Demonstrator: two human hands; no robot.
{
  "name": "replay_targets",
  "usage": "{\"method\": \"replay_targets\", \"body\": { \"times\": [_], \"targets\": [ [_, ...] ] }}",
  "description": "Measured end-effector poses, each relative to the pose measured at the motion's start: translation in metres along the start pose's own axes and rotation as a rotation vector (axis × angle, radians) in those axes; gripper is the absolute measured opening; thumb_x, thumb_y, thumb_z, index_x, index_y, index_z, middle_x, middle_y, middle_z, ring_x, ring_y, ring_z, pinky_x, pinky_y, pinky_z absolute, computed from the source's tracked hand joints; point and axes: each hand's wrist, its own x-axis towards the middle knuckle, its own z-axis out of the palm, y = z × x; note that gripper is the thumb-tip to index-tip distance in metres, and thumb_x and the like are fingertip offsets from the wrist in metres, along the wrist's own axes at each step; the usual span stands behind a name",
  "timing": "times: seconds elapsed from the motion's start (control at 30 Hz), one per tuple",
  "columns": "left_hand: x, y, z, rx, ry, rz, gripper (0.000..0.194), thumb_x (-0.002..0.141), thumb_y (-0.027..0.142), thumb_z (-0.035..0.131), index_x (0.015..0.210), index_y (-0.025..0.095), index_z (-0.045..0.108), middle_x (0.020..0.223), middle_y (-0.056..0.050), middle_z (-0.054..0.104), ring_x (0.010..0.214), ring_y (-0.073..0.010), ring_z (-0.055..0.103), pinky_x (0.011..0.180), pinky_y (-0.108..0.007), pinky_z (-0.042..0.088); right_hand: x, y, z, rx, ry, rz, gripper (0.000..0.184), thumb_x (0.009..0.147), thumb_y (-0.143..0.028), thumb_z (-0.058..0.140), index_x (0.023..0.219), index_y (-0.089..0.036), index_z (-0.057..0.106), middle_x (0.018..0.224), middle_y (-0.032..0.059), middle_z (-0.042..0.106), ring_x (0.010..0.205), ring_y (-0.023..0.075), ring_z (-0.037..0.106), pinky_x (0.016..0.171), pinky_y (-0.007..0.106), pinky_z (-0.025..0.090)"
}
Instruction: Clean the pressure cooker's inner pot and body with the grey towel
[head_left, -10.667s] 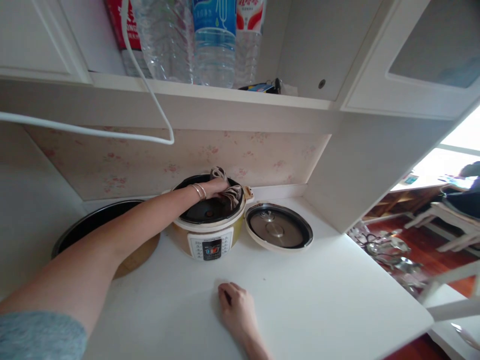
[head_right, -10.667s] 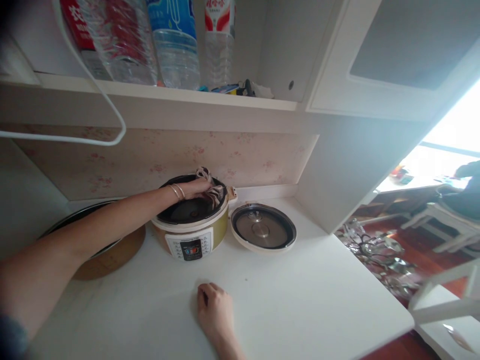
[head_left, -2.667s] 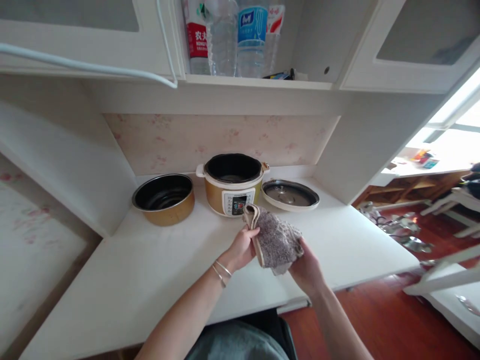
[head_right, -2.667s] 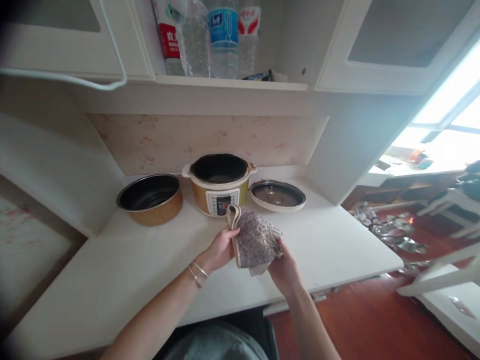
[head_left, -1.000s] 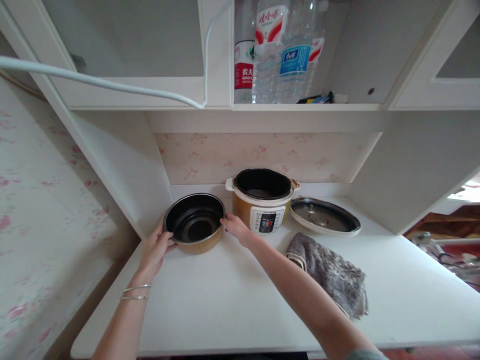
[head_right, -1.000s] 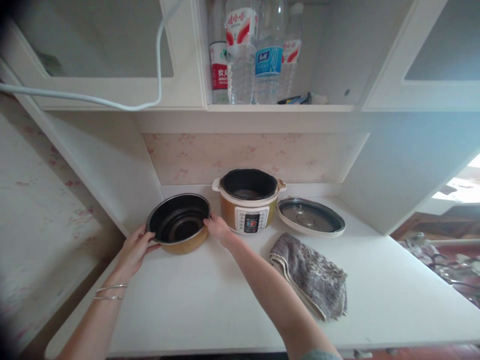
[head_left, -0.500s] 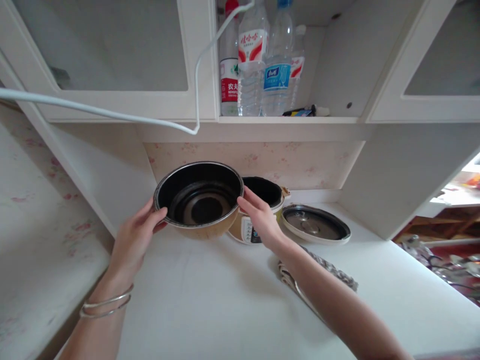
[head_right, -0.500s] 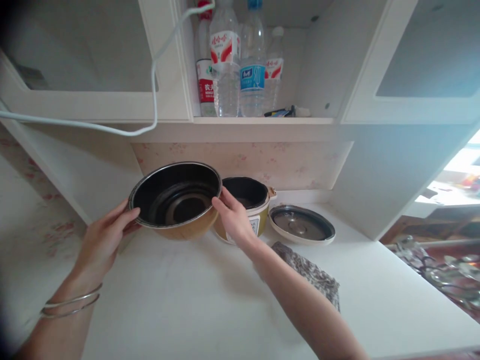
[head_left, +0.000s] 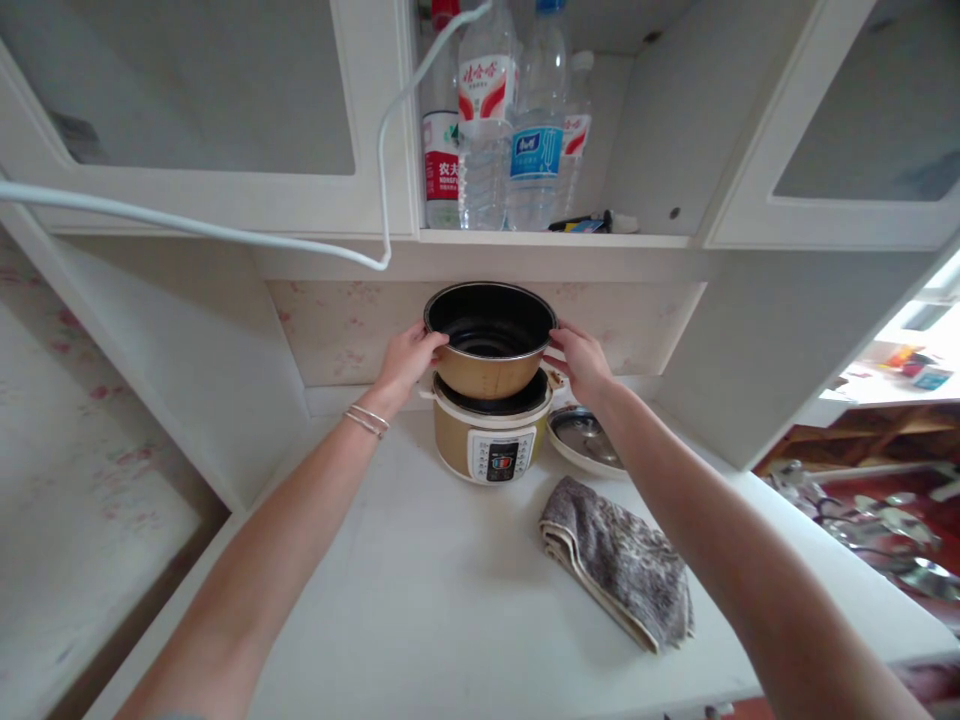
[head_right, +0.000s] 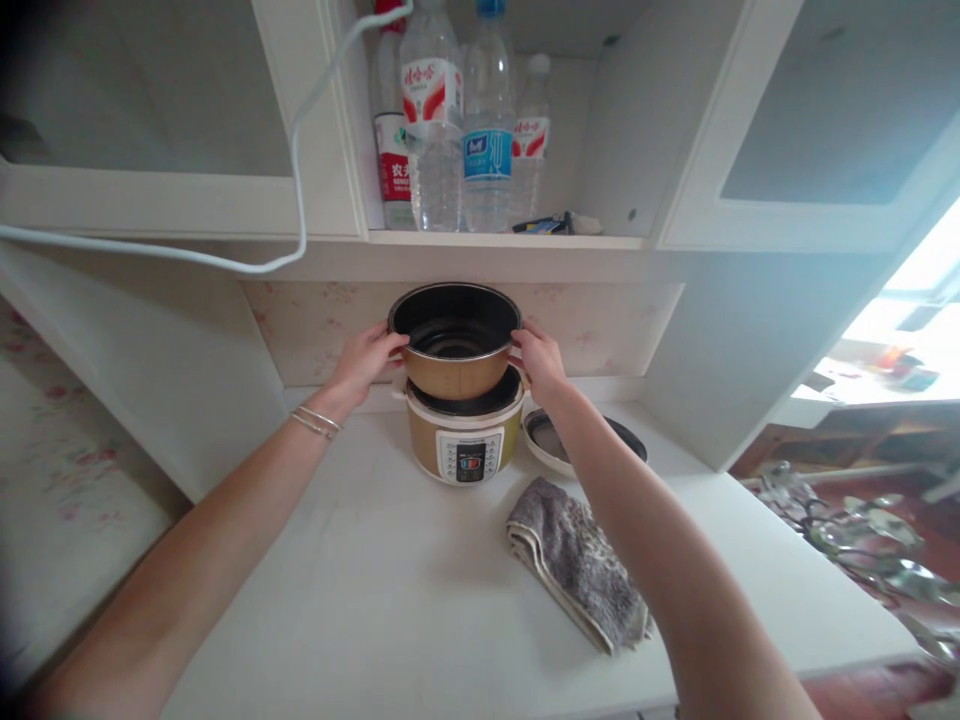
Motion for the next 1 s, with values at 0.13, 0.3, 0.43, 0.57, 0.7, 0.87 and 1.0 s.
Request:
{"method": "replay_targets", "body": {
  "times": [0.13, 0.3, 0.43, 0.57, 0.7, 0.87, 1.0],
  "targets": [
    [0.006, -0.018, 0.009, -0.01, -0.033, -0.045, 0.035, 0.067, 0.029, 0.067, 0.1, 0.018, 0.068, 0.097, -0.007, 0.069, 0.085, -0.0185, 0.064, 0.072, -0.03, 0.053, 0.006, 0.016, -0.009, -0.036, 0.047, 0.059, 0.03, 0.069, -0.024, 0.054, 0.097, -0.023, 0.067, 0.1, 0.0006, 0.065, 0.092, 0.0149, 0.059, 0.076, 0.027, 0.051],
    [0.007, -0.036, 0.011, 0.061, -0.016, -0.116, 0.035, 0.065, 0.03, 0.067, 0.099, 0.019, 0.069, 0.097, -0.007, 0.069, 0.086, -0.0195, 0.063, 0.068, -0.028, 0.051, 0.008, 0.036, -0.016, -0.092, 0.05, 0.077, 0.031, 0.068, -0.028, 0.054, 0.096, -0.024, 0.067, 0.097, -0.0001, 0.065, 0.089, 0.0141, 0.059, 0.073, 0.025, 0.05],
    [0.005, -0.047, 0.01, 0.16, 0.016, -0.089, 0.03, 0.064, 0.029, 0.068, 0.09, 0.017, 0.072, 0.085, -0.005, 0.071, 0.082, -0.0202, 0.063, 0.072, -0.029, 0.048, 0.008, 0.05, -0.02, -0.167, 0.039, 0.074, 0.029, 0.067, -0.031, 0.054, 0.092, -0.022, 0.067, 0.083, -0.0004, 0.065, 0.078, 0.0129, 0.058, 0.069, 0.023, 0.048],
    [0.009, -0.062, 0.01, 0.31, -0.002, 0.02, 0.023, 0.066, 0.029, 0.065, 0.083, 0.016, 0.073, 0.087, -0.005, 0.072, 0.085, -0.0211, 0.062, 0.076, -0.029, 0.045, 0.012, 0.065, -0.024, -0.279, 0.041, 0.068, 0.025, 0.068, -0.03, 0.053, 0.085, -0.019, 0.067, 0.069, -0.0013, 0.062, 0.071, 0.0128, 0.056, 0.065, 0.023, 0.046],
    [0.013, -0.08, 0.014, 0.637, 0.026, 0.065, 0.021, 0.07, 0.031, 0.059, 0.076, 0.016, 0.072, 0.085, -0.005, 0.071, 0.082, -0.0195, 0.062, 0.072, -0.026, 0.044, 0.015, 0.08, -0.028, -0.397, 0.062, 0.066, 0.017, 0.066, -0.026, 0.054, 0.072, -0.016, 0.066, 0.061, -0.001, 0.06, 0.066, 0.0137, 0.056, 0.062, 0.023, 0.045],
    [0.011, -0.099, 0.015, 0.75, 0.038, 0.04, 0.023, 0.072, 0.036, 0.057, 0.065, 0.016, 0.068, 0.079, -0.007, 0.068, 0.079, -0.0215, 0.061, 0.07, -0.029, 0.043, 0.015, 0.091, -0.032, -0.452, 0.091, 0.061, 0.027, 0.066, -0.024, 0.059, 0.089, -0.013, 0.068, 0.082, 0.0042, 0.069, 0.079, 0.0161, 0.062, 0.069, 0.024, 0.047],
    [0.008, -0.105, 0.012, 0.8, 0.006, 0.048, 0.021, 0.072, 0.035, 0.058, 0.066, 0.018, 0.068, 0.084, -0.007, 0.069, 0.085, -0.0223, 0.061, 0.072, -0.029, 0.043, 0.011, 0.086, -0.037, -0.435, 0.043, 0.092, 0.027, 0.064, -0.02, 0.064, 0.09, -0.013, 0.069, 0.084, 0.0058, 0.071, 0.083, 0.0183, 0.065, 0.072, 0.026, 0.049]
  ]
}}
